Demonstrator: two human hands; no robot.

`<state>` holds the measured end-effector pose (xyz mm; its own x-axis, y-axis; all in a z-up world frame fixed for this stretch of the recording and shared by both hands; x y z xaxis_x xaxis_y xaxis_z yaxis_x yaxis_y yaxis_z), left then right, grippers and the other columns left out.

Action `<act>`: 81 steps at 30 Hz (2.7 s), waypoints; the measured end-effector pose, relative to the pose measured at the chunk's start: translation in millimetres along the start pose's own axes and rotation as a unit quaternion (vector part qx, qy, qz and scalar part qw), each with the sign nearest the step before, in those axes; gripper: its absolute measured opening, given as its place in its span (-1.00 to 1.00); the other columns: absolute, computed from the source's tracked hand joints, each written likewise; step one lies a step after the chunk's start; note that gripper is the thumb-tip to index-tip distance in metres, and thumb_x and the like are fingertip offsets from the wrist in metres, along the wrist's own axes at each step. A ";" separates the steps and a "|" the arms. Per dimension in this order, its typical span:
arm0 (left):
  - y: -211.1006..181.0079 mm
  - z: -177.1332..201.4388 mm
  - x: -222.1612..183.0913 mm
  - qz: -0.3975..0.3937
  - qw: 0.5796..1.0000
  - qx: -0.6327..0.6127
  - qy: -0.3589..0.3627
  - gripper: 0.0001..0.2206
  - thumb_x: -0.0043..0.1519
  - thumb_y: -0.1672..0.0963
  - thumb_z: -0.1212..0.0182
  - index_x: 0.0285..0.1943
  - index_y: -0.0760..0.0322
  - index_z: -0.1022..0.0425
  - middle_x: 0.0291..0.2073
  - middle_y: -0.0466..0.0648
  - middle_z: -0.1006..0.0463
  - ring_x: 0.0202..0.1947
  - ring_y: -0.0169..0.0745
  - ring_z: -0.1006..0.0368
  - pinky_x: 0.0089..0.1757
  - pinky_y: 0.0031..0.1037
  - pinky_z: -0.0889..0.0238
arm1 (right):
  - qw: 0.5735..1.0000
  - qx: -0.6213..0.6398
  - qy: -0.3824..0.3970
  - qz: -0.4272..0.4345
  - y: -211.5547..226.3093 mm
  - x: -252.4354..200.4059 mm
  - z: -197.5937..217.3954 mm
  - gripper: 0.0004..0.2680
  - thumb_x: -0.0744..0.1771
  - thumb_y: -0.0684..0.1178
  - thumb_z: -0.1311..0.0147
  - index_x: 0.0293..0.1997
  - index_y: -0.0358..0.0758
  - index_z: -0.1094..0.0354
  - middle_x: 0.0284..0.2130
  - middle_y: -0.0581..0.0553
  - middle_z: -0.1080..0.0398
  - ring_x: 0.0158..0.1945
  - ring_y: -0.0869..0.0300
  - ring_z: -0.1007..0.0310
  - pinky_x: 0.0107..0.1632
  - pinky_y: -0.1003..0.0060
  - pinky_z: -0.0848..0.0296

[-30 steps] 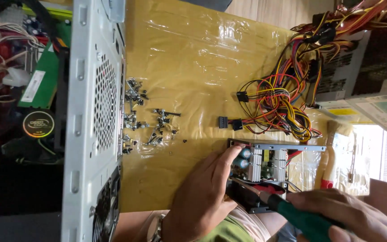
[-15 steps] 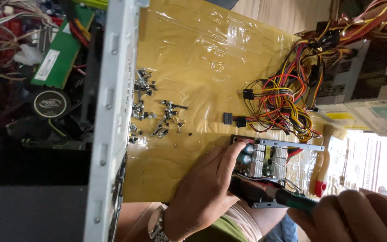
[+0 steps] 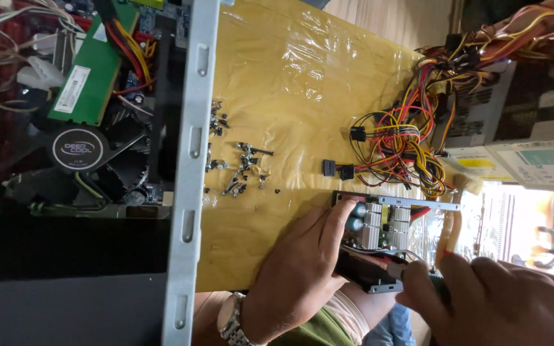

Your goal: Disassembling a computer power supply unit by removing screws and cleaning the internal components with a brush.

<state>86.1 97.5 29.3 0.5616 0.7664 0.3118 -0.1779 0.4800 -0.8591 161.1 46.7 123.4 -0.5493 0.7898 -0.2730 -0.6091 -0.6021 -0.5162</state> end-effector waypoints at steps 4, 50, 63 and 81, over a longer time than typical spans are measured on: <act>2.0 -0.5 -1.2 0.001 1.000 0.010 0.008 0.06 -0.22 0.15 -0.65 0.49 0.53 -0.05 0.30 0.33 -0.35 0.27 0.26 -0.29 0.24 -0.18 -0.13 | 0.998 0.007 0.046 0.048 -0.6 7.4 -5.1 -0.86 0.26 -0.16 -0.01 -0.15 -0.06 -0.33 -0.27 -0.12 -0.31 -0.65 0.10 -0.26 -0.77 0.13 -0.33; 4.3 -4.3 -3.2 0.002 1.000 -0.010 0.014 0.06 -0.19 0.17 -0.66 0.51 0.53 -0.01 0.32 0.30 -0.34 0.29 0.22 -0.28 0.20 -0.20 -0.16 | 0.983 -0.031 0.017 0.182 14.5 -18.7 -25.3 -0.70 0.28 -0.13 0.04 0.09 -0.42 -0.40 -0.54 -0.28 -0.37 -0.77 0.08 -0.26 -0.76 0.09 -0.27; 6.1 -7.2 -5.1 0.002 1.000 0.022 0.012 0.09 -0.19 0.12 -0.68 0.52 0.54 -0.02 0.20 0.25 -0.41 0.14 0.13 -0.33 0.12 -0.24 -0.22 | 0.979 -0.053 0.010 0.199 18.0 8.7 -3.5 -0.74 0.33 -0.15 0.12 0.11 -0.35 -0.37 -0.67 -0.12 -0.29 -0.77 0.12 -0.22 -0.70 0.15 -0.12; 5.7 -7.0 -4.0 -0.009 1.000 0.022 0.011 0.06 -0.15 0.13 -0.63 0.52 0.55 0.00 0.24 0.21 -0.40 0.10 0.10 -0.31 0.13 -0.20 -0.18 | 0.983 -0.010 0.107 0.151 3.3 6.5 -25.7 -0.60 0.18 -0.01 0.02 0.14 -0.09 -0.23 -0.18 -0.40 -0.31 -0.82 0.11 -0.48 -0.78 0.15 -0.39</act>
<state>88.4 94.2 20.2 0.5826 0.7480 0.3179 -0.2027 0.5126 -0.8344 170.2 52.9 99.0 -0.5689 0.5834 -0.5797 -0.4251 -0.8120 -0.4000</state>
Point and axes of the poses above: each hand's wrist, its own x-axis towards the middle knuckle, its own z-axis out of the back of the hand, y = z × x, the point moved 10 cm from there along x, towards the middle knuckle
